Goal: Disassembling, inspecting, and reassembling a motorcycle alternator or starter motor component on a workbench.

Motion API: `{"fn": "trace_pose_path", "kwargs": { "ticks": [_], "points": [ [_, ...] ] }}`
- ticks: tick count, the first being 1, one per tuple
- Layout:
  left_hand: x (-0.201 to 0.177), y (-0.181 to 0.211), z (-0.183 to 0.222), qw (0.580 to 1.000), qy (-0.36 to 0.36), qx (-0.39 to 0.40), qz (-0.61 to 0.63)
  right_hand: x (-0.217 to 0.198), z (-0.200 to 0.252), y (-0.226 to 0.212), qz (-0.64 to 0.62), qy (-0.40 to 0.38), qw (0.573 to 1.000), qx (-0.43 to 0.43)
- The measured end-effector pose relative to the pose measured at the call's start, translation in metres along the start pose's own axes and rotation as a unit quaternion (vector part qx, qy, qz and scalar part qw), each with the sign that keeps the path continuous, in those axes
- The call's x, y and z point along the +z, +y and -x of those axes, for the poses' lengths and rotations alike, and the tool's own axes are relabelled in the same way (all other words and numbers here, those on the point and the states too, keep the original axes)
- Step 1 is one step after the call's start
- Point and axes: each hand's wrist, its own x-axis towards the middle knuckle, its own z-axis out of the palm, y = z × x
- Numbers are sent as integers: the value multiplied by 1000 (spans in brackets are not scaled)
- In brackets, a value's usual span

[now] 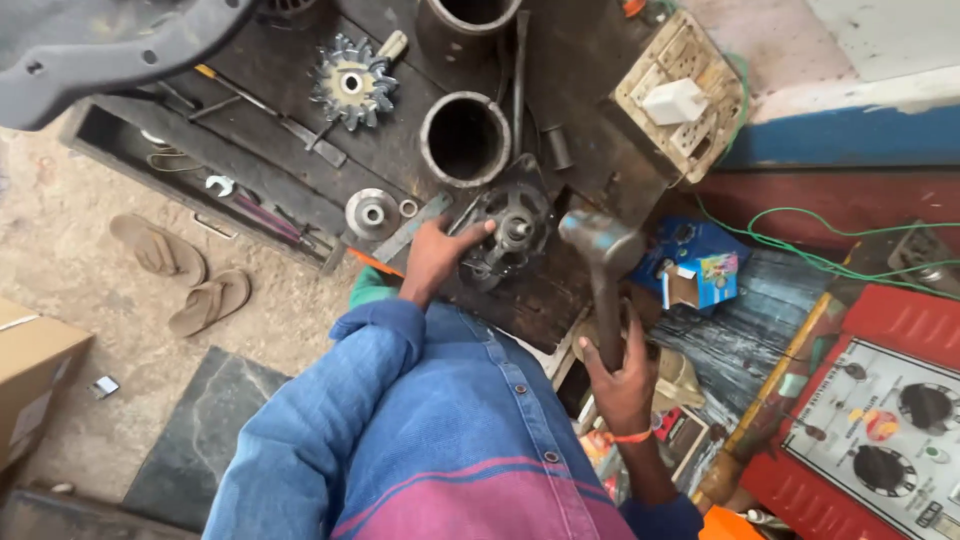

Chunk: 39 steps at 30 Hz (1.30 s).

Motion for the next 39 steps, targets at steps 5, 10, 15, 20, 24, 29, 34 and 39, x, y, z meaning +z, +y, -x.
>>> {"fn": "trace_pose_path", "kwargs": {
  "ticks": [5, 10, 15, 20, 24, 29, 34, 39],
  "points": [
    [4, -1, -1, 999, 26, -29, -24, 2, 16, -5, 97, 129, 953, -256],
    [9, -4, 5, 999, 13, 19, 25, 23, -3, 40, 133, 101, 959, -229],
    [23, 44, 7, 996, -35, 51, 57, 11, 2, 9, 140, 90, 976, -142],
    [40, 60, -19, 985, 21, 154, -71, -2, -7, -17, 18, 205, 943, -260],
    [43, 46, 0, 988, 21, 105, -113, 15, -29, 51, -68, 137, 986, -65],
    [9, 29, -3, 982, -29, 81, -166, 39, -32, 88, -191, 63, 979, -30],
    [-34, 5, 7, 984, -55, -5, -167, 51, -44, 116, -251, 16, 966, 63],
    [-50, -14, 12, 988, -48, -63, -132, 45, -51, 83, -321, -48, 934, 148]
  ]
}}
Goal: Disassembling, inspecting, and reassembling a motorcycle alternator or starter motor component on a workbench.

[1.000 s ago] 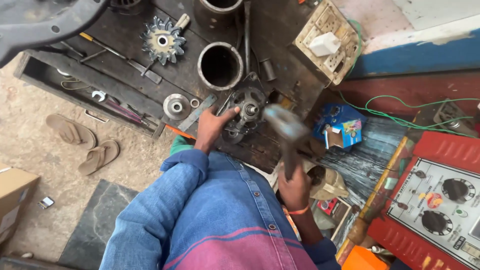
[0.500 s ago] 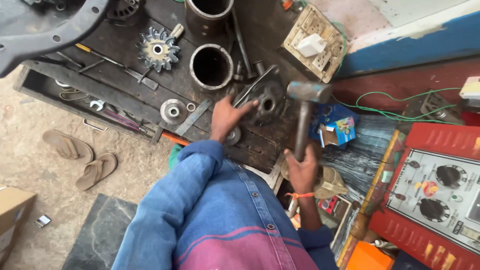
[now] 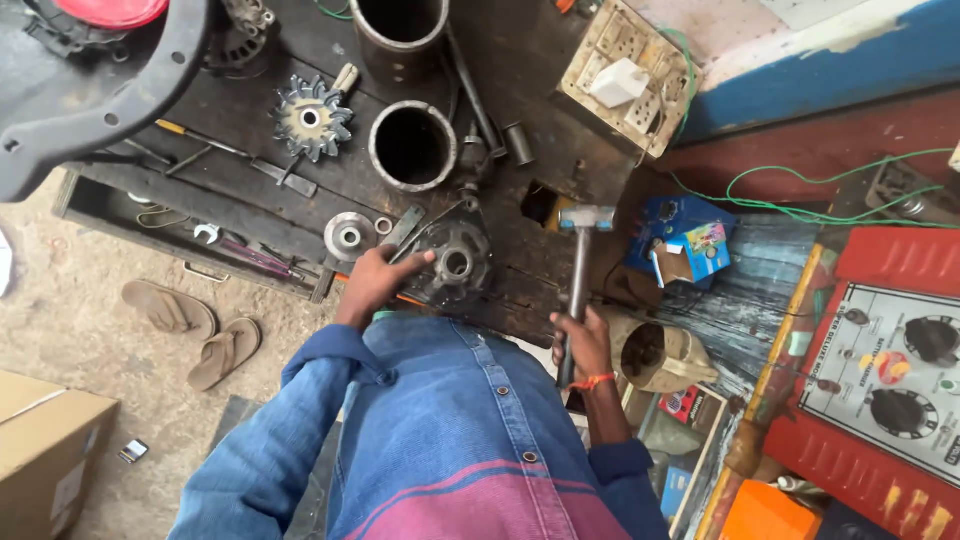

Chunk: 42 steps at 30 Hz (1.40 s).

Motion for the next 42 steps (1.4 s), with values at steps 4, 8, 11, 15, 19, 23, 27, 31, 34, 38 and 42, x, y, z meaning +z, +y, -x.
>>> {"fn": "trace_pose_path", "kwargs": {
  "ticks": [4, 8, 11, 15, 19, 23, 27, 31, 34, 38, 42],
  "points": [
    [-4, 11, -6, 998, -40, 6, -55, -2, -43, -13, -84, -48, 995, 34],
    [8, 32, -2, 996, -69, 23, -47, -9, -109, -20, -219, -170, 960, 30],
    [18, 39, 3, 996, -78, 14, -48, -6, -93, -28, -199, -170, 965, -1],
    [19, 44, 10, 997, -82, 6, -3, -15, -71, -44, -146, -161, 974, -63],
    [14, 45, 17, 985, -91, 145, -34, 0, -53, -56, -86, -175, 974, -116],
    [19, 78, 43, 879, -89, 372, -285, -9, -78, -10, -257, -333, 907, 31],
    [47, 46, 45, 805, -77, 450, -379, 36, -28, -47, -202, -288, 933, 81],
    [52, 19, 35, 824, -37, 502, -259, 40, -60, -12, -22, -162, 981, -107],
    [42, 10, 27, 863, -8, 475, -170, 43, -91, 4, -83, -88, 973, -197],
    [13, -14, 14, 908, 78, 377, -163, 47, -144, 41, -47, 1, 919, -390],
    [-21, -51, -3, 910, 125, 361, -161, 75, -115, 16, 32, 50, 894, -443]
  ]
}}
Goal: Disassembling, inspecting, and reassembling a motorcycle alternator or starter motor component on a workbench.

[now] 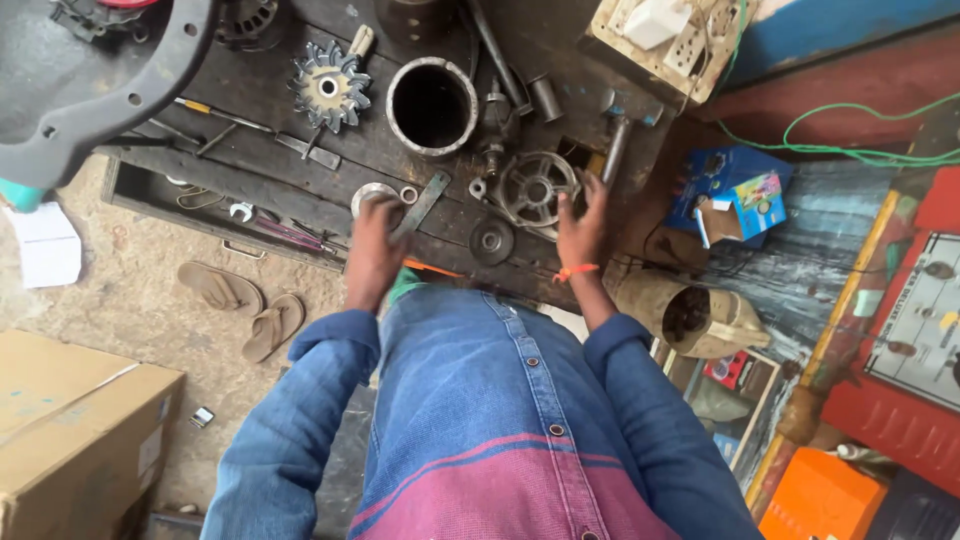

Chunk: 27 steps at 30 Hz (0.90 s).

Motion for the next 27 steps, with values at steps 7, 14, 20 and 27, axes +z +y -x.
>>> {"fn": "trace_pose_path", "kwargs": {
  "ticks": [7, 14, 20, 27],
  "points": [
    [-47, -61, -13, 979, 149, -140, -5, 7, 4, -10, 324, -16, 944, -53],
    [-101, -109, -73, 975, 111, -15, -192, -2, 2, -27, 227, 42, 973, 27],
    [-125, -137, -86, 967, -16, 23, -253, -20, 29, -24, 225, 49, 970, 71],
    [-156, -117, -35, 988, -17, 27, -152, -35, 41, -10, 131, 84, 984, 86]
  ]
}}
